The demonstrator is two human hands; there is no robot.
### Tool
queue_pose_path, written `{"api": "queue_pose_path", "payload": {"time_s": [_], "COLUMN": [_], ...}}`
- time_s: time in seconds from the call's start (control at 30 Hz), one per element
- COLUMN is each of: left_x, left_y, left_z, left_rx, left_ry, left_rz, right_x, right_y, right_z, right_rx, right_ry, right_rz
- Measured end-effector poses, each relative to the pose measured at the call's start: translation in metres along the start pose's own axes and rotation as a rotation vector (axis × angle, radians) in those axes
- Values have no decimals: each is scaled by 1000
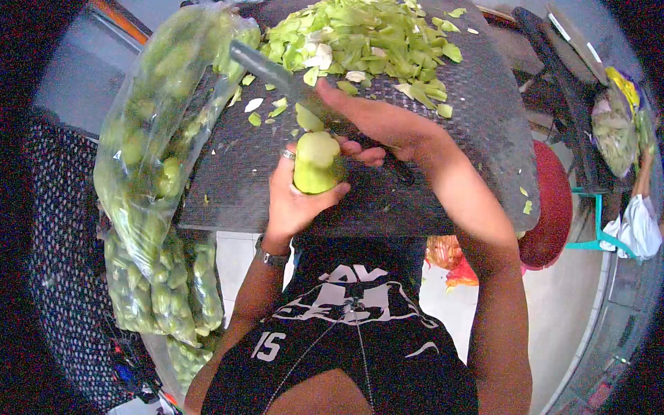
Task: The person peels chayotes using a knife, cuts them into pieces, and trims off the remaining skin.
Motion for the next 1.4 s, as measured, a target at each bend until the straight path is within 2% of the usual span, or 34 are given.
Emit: {"api": "queue_pose_path", "payload": {"time_s": [0.1, 0.27, 0.3, 0.37, 0.4, 0.5, 0.53, 0.63, 0.67, 0.7, 0.8, 0.83, 0.9, 0.97, 1.0, 1.1, 1.13, 1.23, 1.37, 1.4], "left_x": [-1, 0, 1, 2, -4, -9, -7, -3, 1, 5, 15, 17, 14, -1, -7, -17, -19, -11, 16, 15], "left_y": [-4, -6, -5, 2, 7, 8, 7, 11, 11, 13, 10, 6, 1, -8, -11, -1, -1, 4, 9, 7], "left_z": [7, -10, -5, 10, 8, 11, 8, 1, 3, 6, -11, -16, -22, -15, -11, -5, 5, 6, -18, -14], "left_rx": [-5, -65, -90, -143, -130, -98, -171, 19, 71, 142, 295, 281, 268, 142, 80, 323, 448, 624, 644, 719], "left_ry": [-25, -16, -116, -322, -289, -349, -388, -144, -58, -13, 512, 747, 976, 1102, 1163, 1676, 1694, 1450, 1212, 1311], "left_rz": [-24, -75, -118, -193, -163, -152, -134, 71, 92, 158, 356, 407, 469, 366, 313, 95, 157, -163, -486, -404], "right_x": [9, 6, 5, 14, 20, 41, 52, 64, 64, 58, 33, 22, -5, -28, -35, -22, -15, 4, 12, 12], "right_y": [-1, -2, -3, -11, -18, -43, -51, -58, -54, -44, -11, -2, 15, 20, 22, 26, 29, 38, 44, 44], "right_z": [10, 16, 17, 14, 11, 8, 5, -2, 1, -1, 13, 24, 44, 60, 59, 55, 54, 56, 42, 39], "right_rx": [26, 28, 37, 17, 9, -15, -4, 143, 142, 122, 44, 7, -63, 16, 84, 132, 129, 72, 94, 115], "right_ry": [-73, -151, -153, -208, -235, -80, 15, 152, 102, 129, 173, 162, 157, -48, -96, -215, -192, -83, 84, 141], "right_rz": [-68, -7, 2, 99, 144, 393, 453, 622, 656, 615, 456, 383, 259, 190, 237, 295, 331, 275, 227, 202]}}
Point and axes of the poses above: each hand's wrist, its own y-axis away from the middle knuckle, its own x-axis out of the back of the hand, z = x × y, the point moved 2 cm from there along -y, towards the middle knuckle, and after that the axes turned 11 degrees about y, right-handed, at the moved point
